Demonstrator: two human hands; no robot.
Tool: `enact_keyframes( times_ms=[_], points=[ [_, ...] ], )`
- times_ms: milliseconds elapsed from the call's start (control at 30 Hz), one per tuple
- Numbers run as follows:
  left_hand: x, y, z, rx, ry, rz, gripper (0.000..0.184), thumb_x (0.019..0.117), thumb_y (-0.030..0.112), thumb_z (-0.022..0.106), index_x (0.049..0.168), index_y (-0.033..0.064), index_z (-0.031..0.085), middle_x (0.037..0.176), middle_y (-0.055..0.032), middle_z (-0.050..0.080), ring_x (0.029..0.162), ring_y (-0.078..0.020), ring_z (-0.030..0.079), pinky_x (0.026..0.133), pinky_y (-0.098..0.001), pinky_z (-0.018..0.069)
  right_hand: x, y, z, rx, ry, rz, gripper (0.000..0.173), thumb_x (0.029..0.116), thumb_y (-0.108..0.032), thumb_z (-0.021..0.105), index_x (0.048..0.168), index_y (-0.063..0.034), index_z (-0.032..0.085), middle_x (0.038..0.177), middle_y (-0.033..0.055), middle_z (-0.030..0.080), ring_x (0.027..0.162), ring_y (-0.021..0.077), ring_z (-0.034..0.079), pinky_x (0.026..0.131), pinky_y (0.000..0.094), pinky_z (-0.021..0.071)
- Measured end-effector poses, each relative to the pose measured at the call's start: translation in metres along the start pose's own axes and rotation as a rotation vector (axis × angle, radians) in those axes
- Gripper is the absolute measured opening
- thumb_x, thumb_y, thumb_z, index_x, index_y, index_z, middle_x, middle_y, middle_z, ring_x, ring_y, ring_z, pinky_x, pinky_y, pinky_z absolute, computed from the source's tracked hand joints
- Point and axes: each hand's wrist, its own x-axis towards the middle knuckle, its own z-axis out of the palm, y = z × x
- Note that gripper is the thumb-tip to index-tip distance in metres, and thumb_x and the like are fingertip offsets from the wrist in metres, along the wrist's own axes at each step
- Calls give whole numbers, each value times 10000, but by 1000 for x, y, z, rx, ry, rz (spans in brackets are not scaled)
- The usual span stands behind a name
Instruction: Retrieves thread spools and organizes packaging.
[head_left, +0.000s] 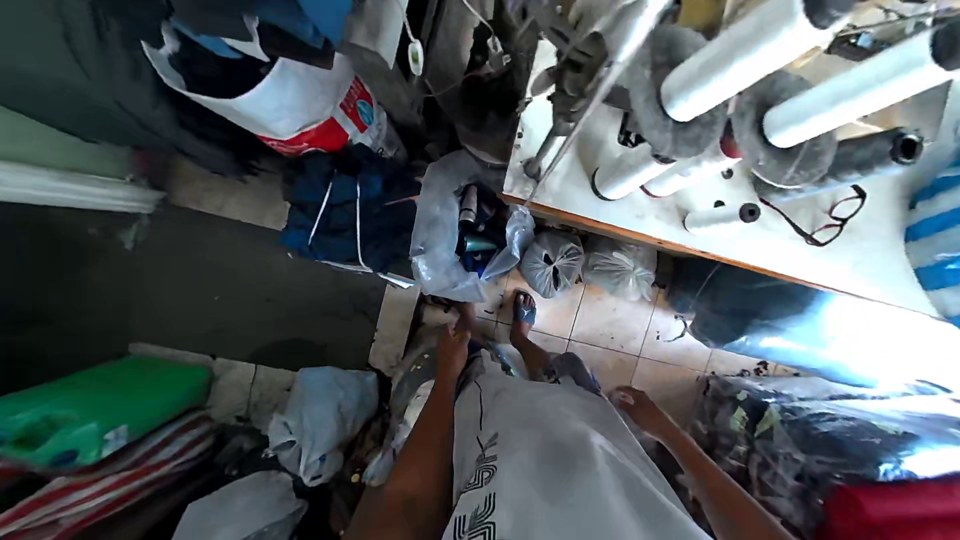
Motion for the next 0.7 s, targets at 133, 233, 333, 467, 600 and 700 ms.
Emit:
enact_keyframes(
  times_ms=[133,233,333,467,600,700],
  points=[
    [-10,-16,5,287,-164,-110,898,879,584,701,1575,119,377,1534,-263,438,1349,-422,515,1077,-596,462,-9,29,-8,162,87,268,404,1048,-296,592,1359,-39,605,1293,234,650,1081,393,690,904,603,569],
    [-23,-35,14,264,-198,-192,1231,741,726,757,1658,190,134,1621,-323,240,1402,-514,418,1049,-661,461,-24,3,-13,166,92,297,390,1051,-294,584,1360,-58,610,1278,214,665,1049,374,703,877,587,581],
    [-12,-45,8,240,-202,-188,1231,741,742,746,1658,189,138,1610,-320,272,1402,-511,419,1056,-665,448,-27,-52,-8,221,39,231,374,1068,-276,550,1368,-58,597,1262,211,663,1030,353,701,865,553,584],
    [-3,-54,-7,149,-205,-183,1201,761,682,775,1657,186,147,1578,-327,325,1373,-487,465,1059,-636,464,-8,-121,12,-123,-178,-80,469,1084,-398,480,1441,-113,587,1391,170,630,1303,312,594,1135,539,436],
    [2,-55,-18,113,-217,-201,1202,757,692,771,1658,211,138,1583,-326,316,1358,-496,476,1032,-651,476,-4,-171,34,-457,-266,-78,591,1046,-534,482,1521,-182,501,1441,175,593,1342,366,558,1126,606,419],
    [8,-56,-21,153,-212,-204,1190,754,707,759,1657,227,150,1573,-317,339,1313,-499,518,996,-655,500,-2,-179,37,-475,-282,-30,632,1030,-592,470,1524,-199,489,1436,185,589,1336,386,555,1107,631,423]
  ],
)
